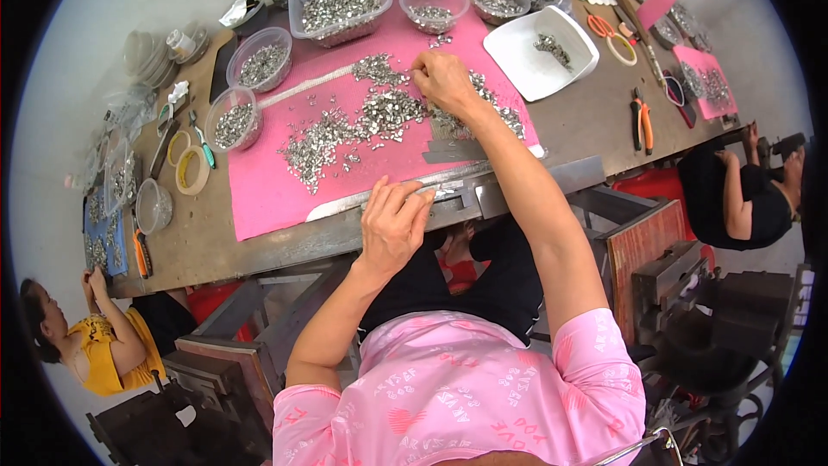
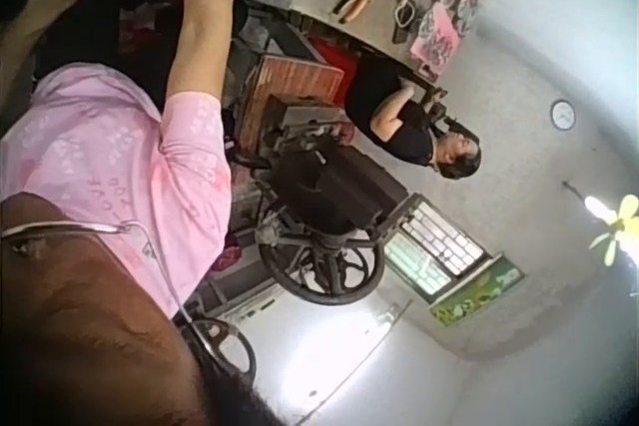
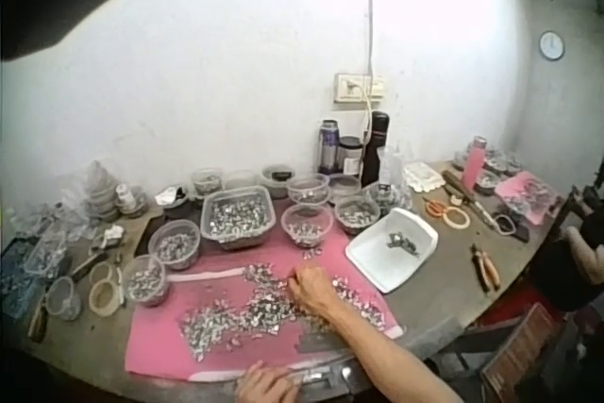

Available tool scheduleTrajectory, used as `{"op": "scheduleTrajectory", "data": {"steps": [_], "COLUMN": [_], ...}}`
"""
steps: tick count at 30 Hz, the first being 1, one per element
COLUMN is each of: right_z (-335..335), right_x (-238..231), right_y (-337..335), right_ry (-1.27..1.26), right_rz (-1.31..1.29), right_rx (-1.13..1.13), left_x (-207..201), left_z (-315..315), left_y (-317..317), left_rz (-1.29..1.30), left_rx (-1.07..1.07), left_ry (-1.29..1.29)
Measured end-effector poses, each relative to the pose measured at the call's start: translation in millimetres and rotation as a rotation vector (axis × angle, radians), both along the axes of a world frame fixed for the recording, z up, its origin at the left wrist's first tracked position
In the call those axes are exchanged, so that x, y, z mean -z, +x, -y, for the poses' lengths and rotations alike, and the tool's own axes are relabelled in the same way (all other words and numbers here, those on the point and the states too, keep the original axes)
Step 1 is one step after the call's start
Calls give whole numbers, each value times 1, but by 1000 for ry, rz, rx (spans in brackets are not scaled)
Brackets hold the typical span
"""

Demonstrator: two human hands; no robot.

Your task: The person assembles small metal components by placing them into a metal guide, then pressing them together with a manual press machine.

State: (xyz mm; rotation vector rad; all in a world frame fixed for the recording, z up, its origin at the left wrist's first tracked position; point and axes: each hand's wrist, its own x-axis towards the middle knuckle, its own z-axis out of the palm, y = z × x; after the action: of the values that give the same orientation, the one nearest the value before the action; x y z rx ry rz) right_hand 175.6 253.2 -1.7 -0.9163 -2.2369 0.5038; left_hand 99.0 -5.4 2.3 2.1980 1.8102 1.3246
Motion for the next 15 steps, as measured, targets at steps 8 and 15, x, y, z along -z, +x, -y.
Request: {"op": "scheduleTrajectory", "data": {"steps": [8,15], "right_z": [0,-4], "right_x": [5,8], "right_y": [-2,-8], "right_ry": [31,-4], "right_rz": [-68,-56], "right_rx": [-20,-6], "left_x": [-5,-3], "left_z": [0,3], "left_y": [2,10], "left_rz": [-15,25], "left_rx": [-15,-50], "left_ry": [-15,-29]}}
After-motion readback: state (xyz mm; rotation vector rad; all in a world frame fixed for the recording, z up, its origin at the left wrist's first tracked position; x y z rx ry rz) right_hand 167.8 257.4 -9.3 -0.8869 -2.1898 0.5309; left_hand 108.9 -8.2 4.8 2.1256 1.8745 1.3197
